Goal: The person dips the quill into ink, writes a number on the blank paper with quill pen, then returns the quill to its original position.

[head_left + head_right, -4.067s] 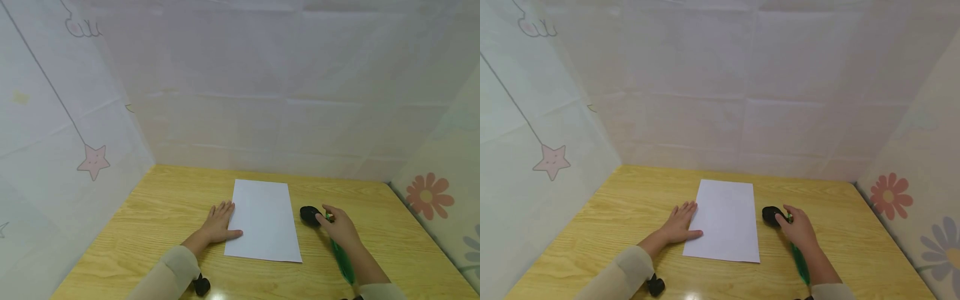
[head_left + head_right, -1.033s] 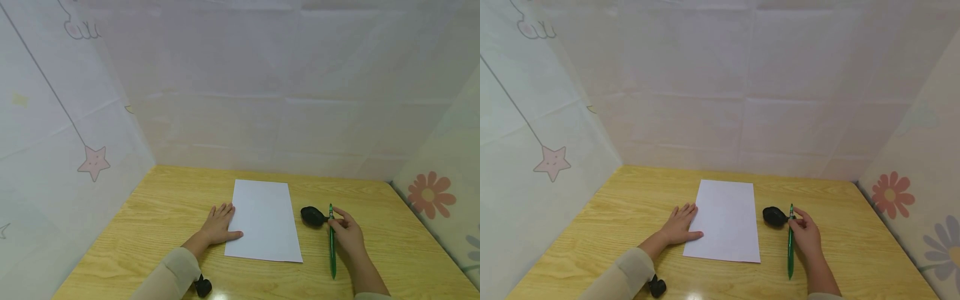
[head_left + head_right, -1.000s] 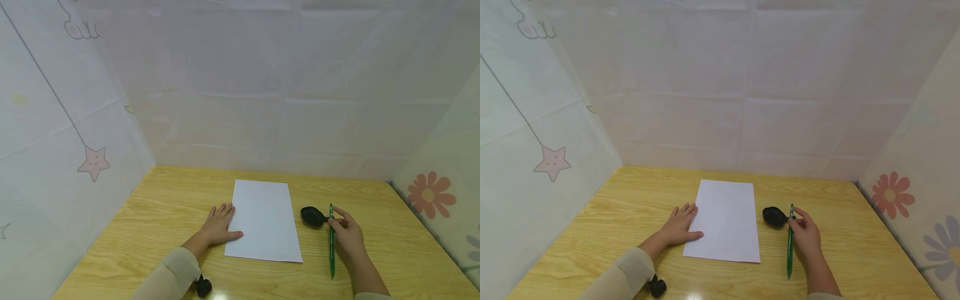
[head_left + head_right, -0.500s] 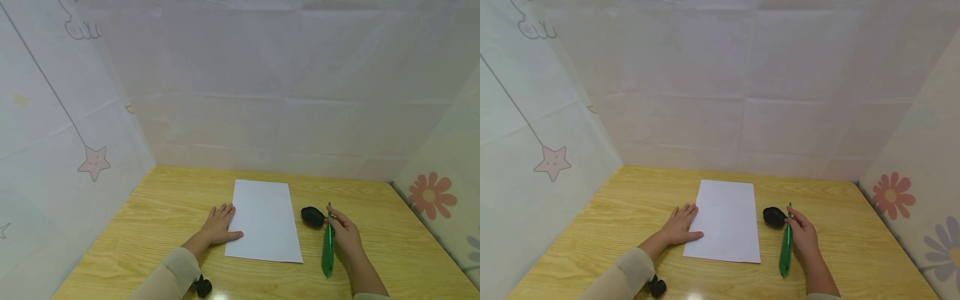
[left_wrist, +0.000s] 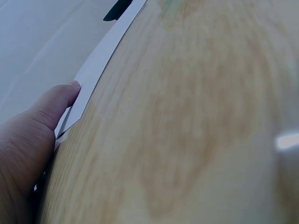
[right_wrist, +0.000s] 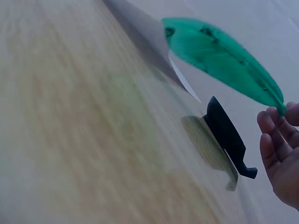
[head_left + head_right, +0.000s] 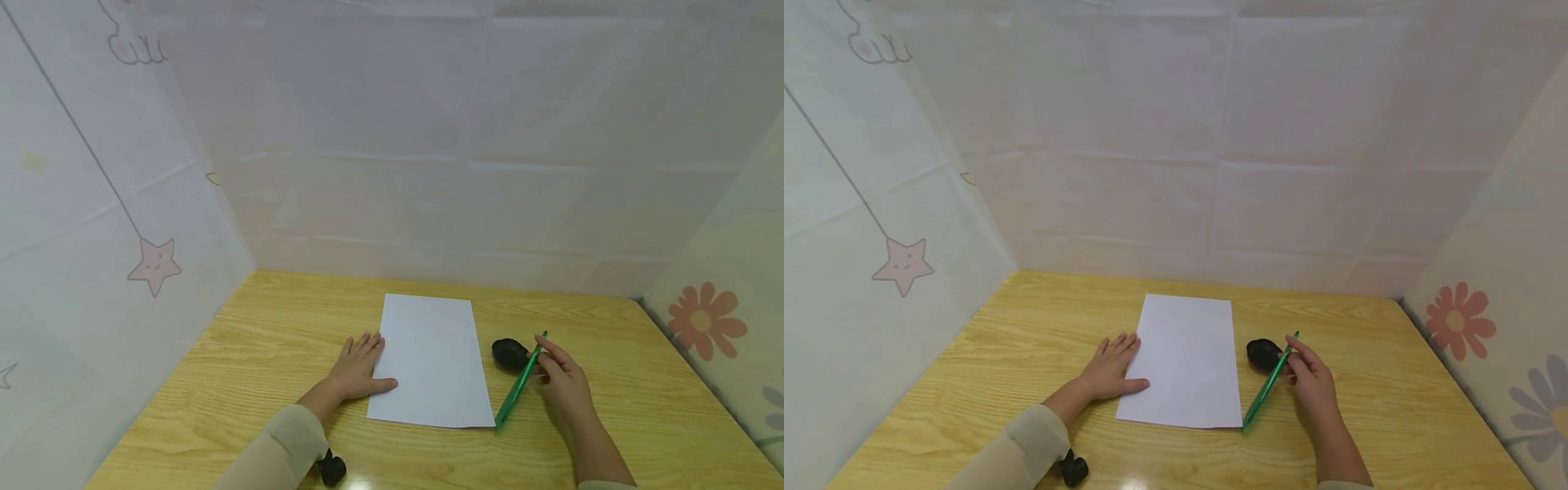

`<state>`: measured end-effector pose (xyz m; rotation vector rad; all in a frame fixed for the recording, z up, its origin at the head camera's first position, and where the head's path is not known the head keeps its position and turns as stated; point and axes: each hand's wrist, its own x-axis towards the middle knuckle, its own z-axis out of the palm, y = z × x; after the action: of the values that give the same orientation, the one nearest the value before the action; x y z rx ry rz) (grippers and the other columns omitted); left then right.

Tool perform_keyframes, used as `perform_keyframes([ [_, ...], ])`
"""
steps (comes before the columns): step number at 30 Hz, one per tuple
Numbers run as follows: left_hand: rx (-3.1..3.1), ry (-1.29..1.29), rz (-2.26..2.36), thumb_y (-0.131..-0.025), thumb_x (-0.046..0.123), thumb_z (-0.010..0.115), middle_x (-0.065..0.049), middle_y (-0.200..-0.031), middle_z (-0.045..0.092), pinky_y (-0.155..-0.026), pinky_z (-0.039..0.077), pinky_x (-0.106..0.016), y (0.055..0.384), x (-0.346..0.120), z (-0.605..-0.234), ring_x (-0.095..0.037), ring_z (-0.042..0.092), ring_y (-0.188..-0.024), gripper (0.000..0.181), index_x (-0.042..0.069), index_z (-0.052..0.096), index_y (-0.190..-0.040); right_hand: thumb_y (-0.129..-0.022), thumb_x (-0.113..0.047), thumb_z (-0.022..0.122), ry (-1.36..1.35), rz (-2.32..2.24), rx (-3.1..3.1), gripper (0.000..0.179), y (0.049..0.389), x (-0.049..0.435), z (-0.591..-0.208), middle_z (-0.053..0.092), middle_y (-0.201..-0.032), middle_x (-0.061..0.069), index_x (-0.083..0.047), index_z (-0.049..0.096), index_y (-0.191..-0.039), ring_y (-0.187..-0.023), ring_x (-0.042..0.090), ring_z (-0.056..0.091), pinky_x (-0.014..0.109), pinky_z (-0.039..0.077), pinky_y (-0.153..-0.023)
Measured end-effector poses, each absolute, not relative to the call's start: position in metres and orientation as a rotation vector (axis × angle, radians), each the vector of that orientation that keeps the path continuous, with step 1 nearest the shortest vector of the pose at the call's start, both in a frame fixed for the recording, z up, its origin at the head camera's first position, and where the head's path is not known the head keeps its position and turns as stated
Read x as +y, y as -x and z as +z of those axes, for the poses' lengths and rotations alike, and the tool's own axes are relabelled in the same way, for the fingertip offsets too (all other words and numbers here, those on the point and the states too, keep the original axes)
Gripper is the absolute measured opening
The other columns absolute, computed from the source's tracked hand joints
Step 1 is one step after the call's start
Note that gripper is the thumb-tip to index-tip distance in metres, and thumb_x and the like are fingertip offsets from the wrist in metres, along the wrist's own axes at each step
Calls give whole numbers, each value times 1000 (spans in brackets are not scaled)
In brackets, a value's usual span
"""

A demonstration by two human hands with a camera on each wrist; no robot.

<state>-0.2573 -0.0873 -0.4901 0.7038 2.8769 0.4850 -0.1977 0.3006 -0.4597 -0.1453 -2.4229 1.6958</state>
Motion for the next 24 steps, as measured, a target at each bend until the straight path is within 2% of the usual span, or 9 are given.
perform_keyframes([
  [5,2878,-706,480,-89,67,54,-9,-165,17,-123,5,-56,258,-87,-491,-29,12,-154,96,6,24,-156,-102,-11,50,111,1757,-2325,43,198,301,-461,66,-93,-31,-15,49,-145,-82,-8,61,16,50,-68],
  [12,2884,-707,485,-88,69,54,-9,-165,18,-123,6,-56,258,-87,-492,-30,13,-153,97,6,25,-155,-96,-14,63,213,1822,-2278,44,200,301,-461,70,-92,-28,-20,53,-138,-82,-8,60,14,49,-68],
  [17,2882,-705,494,-88,68,54,-9,-165,18,-123,5,-56,258,-87,-492,-29,13,-154,97,6,25,-156,-95,-18,65,274,1844,-2255,39,200,300,-461,70,-90,-29,-27,55,-131,-82,-9,61,14,48,-69],
  [21,2879,-705,499,-88,68,55,-8,-165,18,-123,5,-56,258,-88,-492,-29,12,-154,96,6,25,-156,-98,-23,61,273,1843,-2255,34,198,300,-460,68,-93,-32,-26,55,-131,-78,-7,65,15,50,-69],
  [24,2878,-704,501,-88,68,54,-8,-165,18,-123,5,-56,258,-88,-492,-29,12,-154,97,7,24,-156,-99,-25,59,248,1843,-2250,38,197,301,-460,68,-94,-32,-17,54,-136,-77,-5,67,17,53,-70],
])
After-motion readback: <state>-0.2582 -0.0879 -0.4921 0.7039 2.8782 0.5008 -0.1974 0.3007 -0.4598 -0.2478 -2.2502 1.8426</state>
